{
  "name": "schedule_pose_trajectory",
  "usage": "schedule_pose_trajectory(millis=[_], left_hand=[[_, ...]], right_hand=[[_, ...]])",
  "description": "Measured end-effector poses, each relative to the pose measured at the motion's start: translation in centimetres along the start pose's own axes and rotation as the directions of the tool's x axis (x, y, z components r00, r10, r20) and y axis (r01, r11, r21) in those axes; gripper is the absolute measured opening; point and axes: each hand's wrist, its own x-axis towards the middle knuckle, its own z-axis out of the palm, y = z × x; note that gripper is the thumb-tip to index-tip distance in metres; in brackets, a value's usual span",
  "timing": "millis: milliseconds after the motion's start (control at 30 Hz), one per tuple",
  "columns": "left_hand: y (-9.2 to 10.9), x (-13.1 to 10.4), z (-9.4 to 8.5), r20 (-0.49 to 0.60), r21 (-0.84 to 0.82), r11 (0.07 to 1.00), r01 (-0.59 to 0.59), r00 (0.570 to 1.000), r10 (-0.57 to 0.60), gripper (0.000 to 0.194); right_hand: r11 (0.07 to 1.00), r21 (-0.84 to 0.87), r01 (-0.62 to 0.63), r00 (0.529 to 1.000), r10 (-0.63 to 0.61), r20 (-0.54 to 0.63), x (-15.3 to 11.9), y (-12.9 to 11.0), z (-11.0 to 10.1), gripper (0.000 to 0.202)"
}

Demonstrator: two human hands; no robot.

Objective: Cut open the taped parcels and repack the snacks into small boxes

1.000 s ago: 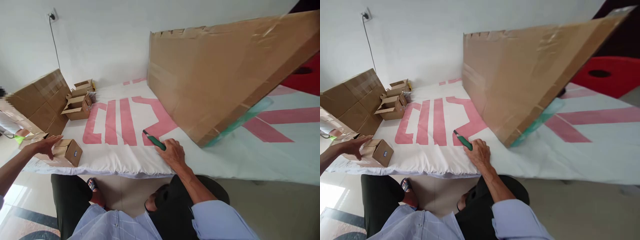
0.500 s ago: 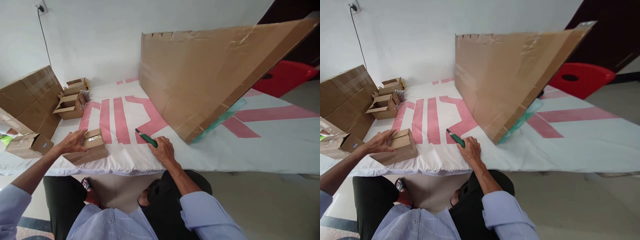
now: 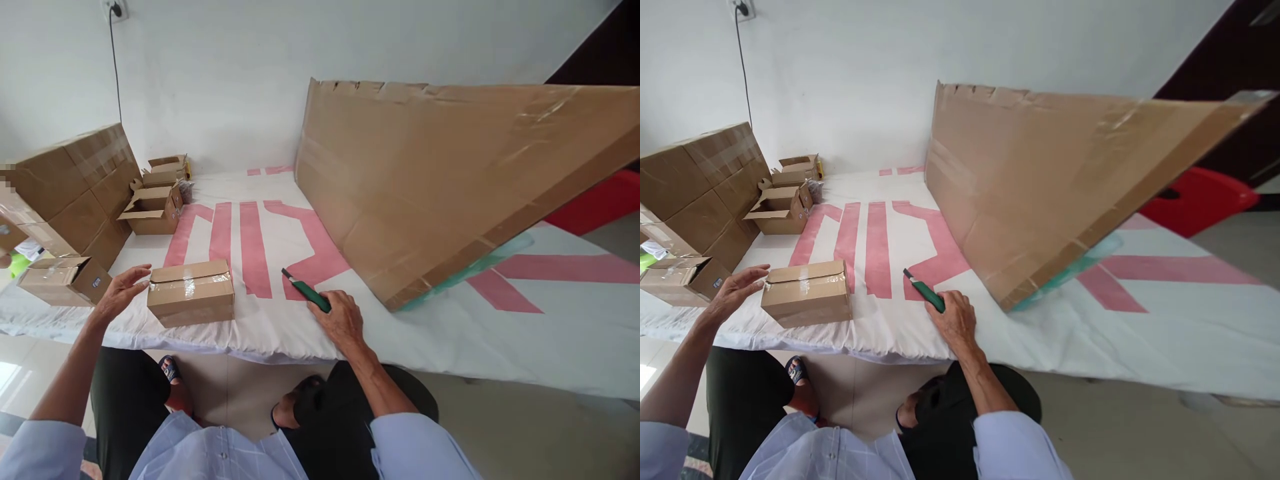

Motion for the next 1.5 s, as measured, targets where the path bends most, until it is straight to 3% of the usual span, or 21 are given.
schedule_pose_trajectory(millis=[233, 500, 633, 700, 800, 900, 1000, 1067, 1133, 1267, 1333, 1400, 1500], left_hand=[[-1.0, -0.4, 2.5, -0.041, -0.238, 0.969, 0.062, 0.996, -0.073, 0.057], [-2.2, -1.2, 3.0, -0.03, -0.348, 0.932, 0.1, 0.993, -0.118, 0.043], [-2.3, -1.3, 3.5, 0.015, -0.389, 0.918, 0.079, 0.997, -0.079, 0.044], [-1.8, -1.1, 5.0, 0.117, -0.41, 0.909, 0.078, 0.993, -0.032, 0.045], [-0.6, -0.5, 9.2, 0.249, -0.413, 0.909, 0.06, 0.967, 0.049, 0.043], [0.5, 0.1, 13.8, 0.248, -0.388, 0.922, 0.023, 0.966, 0.08, 0.037], [1.7, 0.0, 16.0, 0.206, -0.325, 0.946, 0.007, 0.976, 0.064, 0.03], [2.8, -0.5, 15.5, 0.162, -0.207, 0.977, -0.049, 0.983, 0.084, 0.024], [4.2, -0.8, 13.7, 0.127, -0.013, 0.983, -0.182, 0.975, 0.183, 0.019], [6.4, 0.2, 9.6, 0.198, 0.427, 0.785, -0.449, 0.894, 0.403, 0.033], [6.4, 1.1, 8.6, 0.301, 0.559, 0.674, -0.484, 0.875, 0.379, 0.044], [5.6, 1.8, 8.4, 0.369, 0.634, 0.6, -0.488, 0.872, 0.32, 0.042], [4.1, 1.7, 8.1, 0.342, 0.71, 0.543, -0.449, 0.893, 0.292, 0.031]], right_hand=[[0.998, 0.06, -0.011, 0.999, 0.013, -0.035, -0.3, 0.2, -0.2, 0.032], [0.997, 0.078, 0.016, 0.999, -0.013, -0.034, -0.4, 0.6, -0.3, 0.034], [0.997, 0.074, 0.018, 0.999, -0.016, -0.029, -0.4, 0.6, -0.4, 0.034], [0.997, 0.072, 0.01, 1.0, -0.008, -0.019, -0.5, 0.5, -0.5, 0.034], [0.998, 0.062, -0.016, 1.0, 0.015, 0.001, -0.5, 0.2, -0.8, 0.035], [0.998, 0.061, -0.027, 1.0, 0.026, 0.017, -0.4, -0.4, -1.3, 0.033], [0.997, 0.067, -0.027, 0.999, 0.026, 0.025, -0.3, -0.8, -1.6, 0.029], [0.998, 0.065, -0.024, 0.999, 0.022, 0.026, -0.3, -0.9, -1.6, 0.027], [0.998, 0.058, -0.017, 1.0, 0.016, 0.026, -0.2, -0.8, -1.5, 0.026], [0.999, 0.037, -0.016, 1.0, 0.015, 0.023, -0.2, -0.8, -1.3, 0.024], [0.999, 0.03, -0.019, 0.999, 0.018, 0.027, -0.1, -0.9, -1.4, 0.024], [0.999, 0.028, -0.024, 0.999, 0.023, 0.031, 0.0, -1.2, -1.5, 0.024], [0.999, 0.035, -0.032, 0.999, 0.031, 0.039, 0.1, -1.4, -1.7, 0.024]])
